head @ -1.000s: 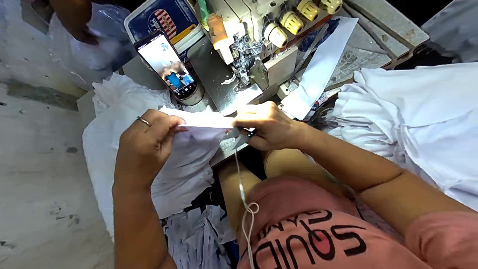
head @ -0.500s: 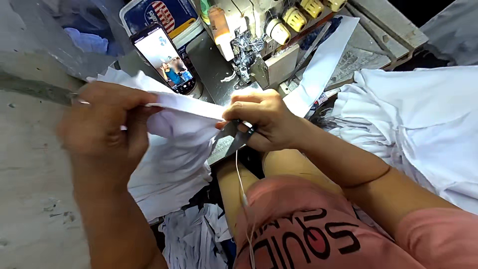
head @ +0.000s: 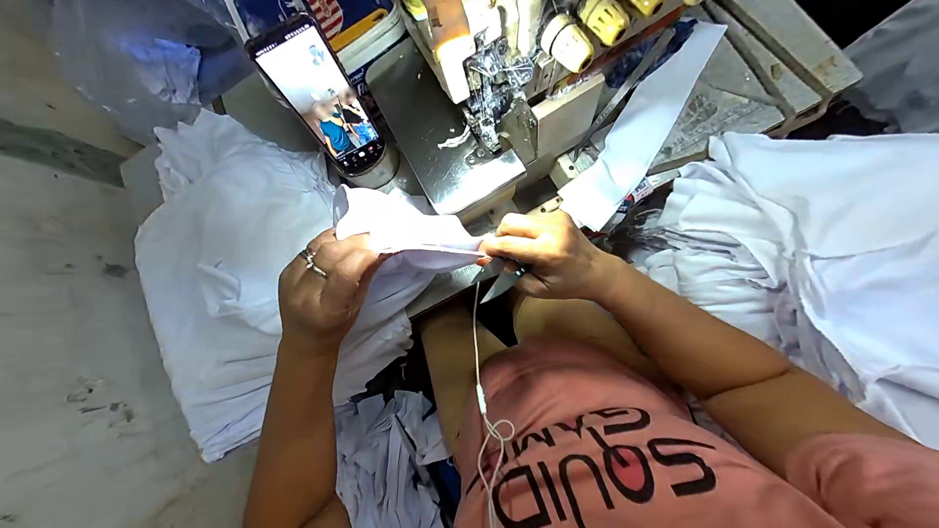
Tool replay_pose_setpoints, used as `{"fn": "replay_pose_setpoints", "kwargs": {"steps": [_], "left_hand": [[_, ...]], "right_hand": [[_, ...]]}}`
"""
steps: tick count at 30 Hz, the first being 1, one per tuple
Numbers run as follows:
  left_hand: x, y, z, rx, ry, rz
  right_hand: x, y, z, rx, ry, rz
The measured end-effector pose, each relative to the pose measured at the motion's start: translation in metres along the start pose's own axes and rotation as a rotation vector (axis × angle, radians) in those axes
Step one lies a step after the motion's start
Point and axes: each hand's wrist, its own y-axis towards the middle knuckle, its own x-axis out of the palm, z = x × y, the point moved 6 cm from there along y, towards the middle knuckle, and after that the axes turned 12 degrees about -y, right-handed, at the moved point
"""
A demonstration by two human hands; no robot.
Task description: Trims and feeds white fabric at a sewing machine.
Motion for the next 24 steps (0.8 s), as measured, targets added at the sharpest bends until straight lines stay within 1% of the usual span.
{"fn": "replay_pose_setpoints", "kwargs": {"steps": [7, 12, 14, 16, 19, 21, 24], "left_hand": [[0.006, -0.003, -0.003, -0.051, 0.035, -0.028], [0.007, -0.006, -0.004, -0.048, 0.024, -0.018], [0.008, -0.005, -0.004, -0.083, 0.051, -0.034], [0.01, -0.002, -0.005, -0.144, 0.091, -0.085], [0.017, 0.0, -0.01, -0.248, 0.11, -0.218], [0.02, 0.001, -0.014, -0.31, 0.057, -0.296], [0.022, 0.002, -0.018, -0.376, -0.058, -0.34]], "right_hand": [[0.007, -0.002, 0.0, 0.014, 0.032, 0.028], [0.01, -0.002, 0.002, 0.04, 0.071, 0.03], [0.011, -0.003, 0.003, 0.055, 0.094, 0.025], [0.012, -0.003, 0.004, 0.067, 0.111, 0.02], [0.015, -0.004, 0.006, 0.081, 0.111, 0.014], [0.016, -0.005, 0.007, 0.092, 0.104, 0.007], [0.017, -0.006, 0.008, 0.102, 0.115, -0.003]]}}
